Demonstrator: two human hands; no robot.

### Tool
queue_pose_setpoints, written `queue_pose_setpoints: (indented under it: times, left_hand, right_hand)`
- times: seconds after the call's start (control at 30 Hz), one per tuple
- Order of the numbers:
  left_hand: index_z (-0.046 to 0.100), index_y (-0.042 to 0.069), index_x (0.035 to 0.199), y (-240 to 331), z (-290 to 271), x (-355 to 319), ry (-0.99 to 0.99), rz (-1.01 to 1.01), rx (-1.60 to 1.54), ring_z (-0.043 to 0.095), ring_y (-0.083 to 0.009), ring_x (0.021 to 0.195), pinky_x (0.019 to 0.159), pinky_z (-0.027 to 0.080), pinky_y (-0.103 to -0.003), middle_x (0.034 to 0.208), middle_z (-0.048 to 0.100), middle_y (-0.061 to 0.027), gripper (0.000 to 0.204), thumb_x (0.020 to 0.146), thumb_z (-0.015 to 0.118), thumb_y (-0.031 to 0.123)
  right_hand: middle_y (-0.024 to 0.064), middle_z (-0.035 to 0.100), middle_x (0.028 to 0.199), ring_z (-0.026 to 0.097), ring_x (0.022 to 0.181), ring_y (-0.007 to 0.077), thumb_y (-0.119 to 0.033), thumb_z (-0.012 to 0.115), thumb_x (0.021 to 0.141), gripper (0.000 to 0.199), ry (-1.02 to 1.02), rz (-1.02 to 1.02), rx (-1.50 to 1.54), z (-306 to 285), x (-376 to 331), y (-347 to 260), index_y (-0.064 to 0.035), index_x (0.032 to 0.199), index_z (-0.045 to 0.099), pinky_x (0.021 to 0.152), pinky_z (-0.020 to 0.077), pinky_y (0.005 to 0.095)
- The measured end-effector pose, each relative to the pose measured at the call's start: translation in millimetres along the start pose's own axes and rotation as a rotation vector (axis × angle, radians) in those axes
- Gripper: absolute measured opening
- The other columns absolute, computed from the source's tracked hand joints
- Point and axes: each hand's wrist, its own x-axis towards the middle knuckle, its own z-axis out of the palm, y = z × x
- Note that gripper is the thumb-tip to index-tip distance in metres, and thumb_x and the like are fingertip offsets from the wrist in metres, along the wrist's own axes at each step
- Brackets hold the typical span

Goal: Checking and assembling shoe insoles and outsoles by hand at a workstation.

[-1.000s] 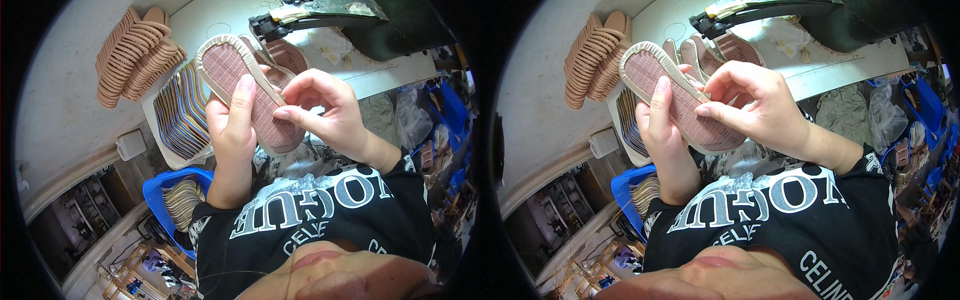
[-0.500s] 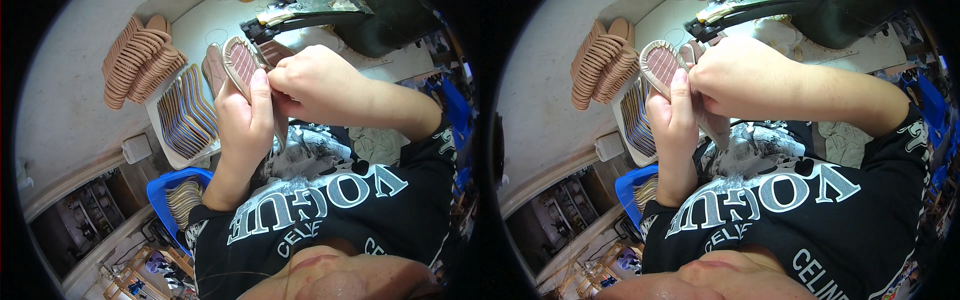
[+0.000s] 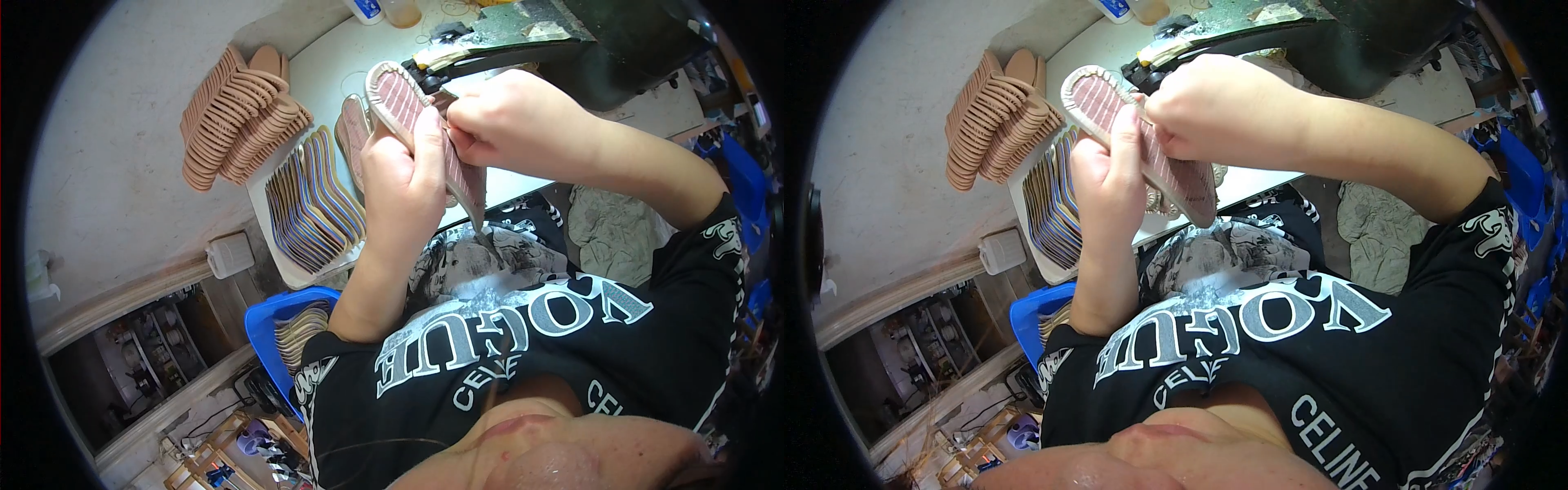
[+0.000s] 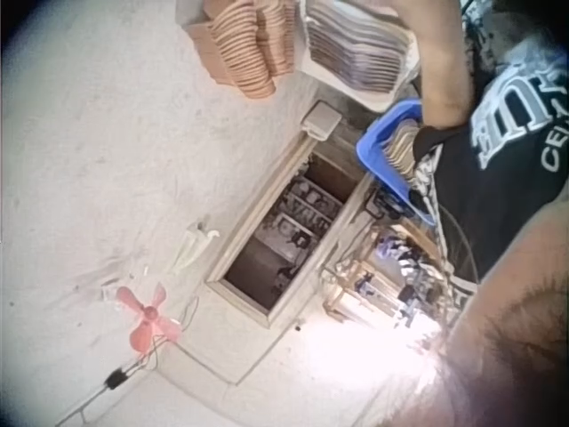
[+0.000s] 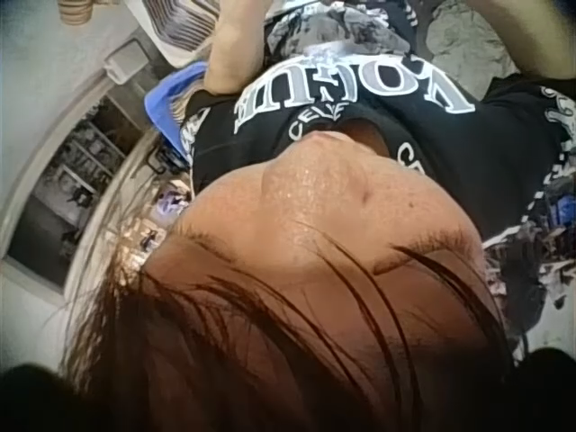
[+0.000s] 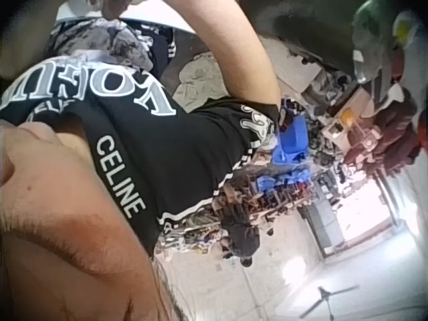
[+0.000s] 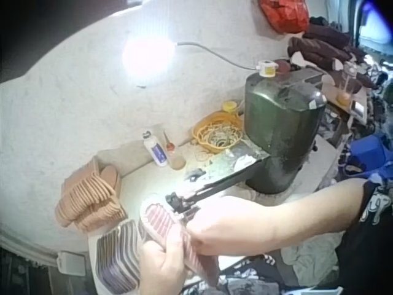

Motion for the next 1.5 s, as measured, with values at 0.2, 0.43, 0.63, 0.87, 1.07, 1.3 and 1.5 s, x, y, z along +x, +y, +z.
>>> queue_pose_setpoints:
  times: [0.2, 0.43, 0.63, 0.87, 1.07, 1.3, 1.5]
  left_hand:
    - [0.06, -0.007, 0.09, 16.5, 1.2, 22.9, -0.05, 0.075, -0.041, 0.061, -0.0162, 0.073, 0.066, 0.047, -0.03, 0.077, 0.063, -0.0099, 0.021, 0.093, 0.048, 0.01]
    - [0.042, -0.002, 0.121, 10.9, -4.4, 40.9, 0.043, 0.203, -0.277, 0.055, -0.0115, 0.096, 0.084, 0.044, -0.024, 0.108, 0.055, -0.0081, 0.031, 0.093, 0.05, 0.008]
    - [0.048, -0.003, 0.111, -22.4, -6.3, 76.4, 0.094, -0.074, -0.614, 0.057, -0.0122, 0.087, 0.078, 0.046, -0.025, 0.1, 0.058, -0.0083, 0.024, 0.09, 0.054, 0.006]
    - [0.064, -0.002, 0.085, -79.5, 4.6, 110.6, 0.212, 0.078, 0.268, 0.045, -0.0287, 0.098, 0.089, 0.036, -0.037, 0.096, 0.052, -0.013, 0.032, 0.074, 0.072, 0.027]
    - [0.065, 0.001, 0.084, -87.8, 9.7, 140.5, 0.148, 0.011, 0.301, 0.045, -0.0292, 0.099, 0.09, 0.036, -0.037, 0.098, 0.055, -0.0119, 0.033, 0.076, 0.069, 0.033]
    - [0.063, -0.004, 0.093, -107.5, -26.4, 166.5, -0.054, -0.314, -0.103, 0.054, -0.0189, 0.098, 0.085, 0.042, -0.031, 0.107, 0.06, -0.0131, 0.038, 0.085, 0.064, 0.033]
    - [0.048, -0.001, 0.118, -116.3, -76.2, 98.9, 0.141, -0.204, -0.603, 0.057, -0.0202, 0.101, 0.083, 0.051, -0.033, 0.113, 0.057, -0.0117, 0.029, 0.094, 0.051, 0.014]
  right_hand:
    - [0.0136, 0.058, 0.057, 0.058, 0.051, 0.0279, -0.013, 0.063, 0.067, 0.014, 0.188, 0.225, 0.279, -21.9, 7.4, 9.9, -0.0009, 0.062, 0.059, 0.052, 0.0472, 0.0344]
    - [0.0069, 0.059, 0.07, 0.059, 0.061, 0.0204, -0.007, 0.067, 0.072, 0.01, 0.533, 0.017, 0.208, -8.7, -8.5, 2.9, -0.0046, 0.081, 0.062, 0.059, 0.0485, 0.0294]
    - [0.0073, 0.057, 0.116, 0.053, 0.103, 0.0107, -0.025, 0.054, 0.095, 0.039, 0.12, 0.7, 1.602, 49.2, -41.6, -13.2, 0.0028, 0.122, 0.05, 0.092, 0.0425, 0.028]
    - [0.0049, 0.063, 0.105, 0.057, 0.092, 0.0066, -0.021, 0.053, 0.095, 0.032, 0.391, 0.831, 1.675, 61.0, -42.4, -8.2, 0.0035, 0.116, 0.055, 0.082, 0.0464, 0.023]
    - [0.0048, 0.065, 0.099, 0.058, 0.086, 0.0066, -0.021, 0.054, 0.095, 0.03, 0.454, 0.838, 1.593, 60.4, -31.4, 14.5, 0.0042, 0.111, 0.059, 0.077, 0.0468, 0.0224]
    - [0.0054, 0.065, 0.101, 0.06, 0.089, 0.0086, -0.023, 0.055, 0.094, 0.03, 0.416, 0.738, 1.783, 66.3, 5.9, 20.9, 0.0024, 0.11, 0.059, 0.08, 0.0476, 0.0239]
    - [0.0065, 0.064, 0.083, 0.063, 0.07, 0.0131, -0.036, 0.059, 0.091, 0.039, -0.207, 0.542, 1.309, 57.9, -40.9, 10.0, 0.0009, 0.104, 0.059, 0.063, 0.0515, 0.0273]
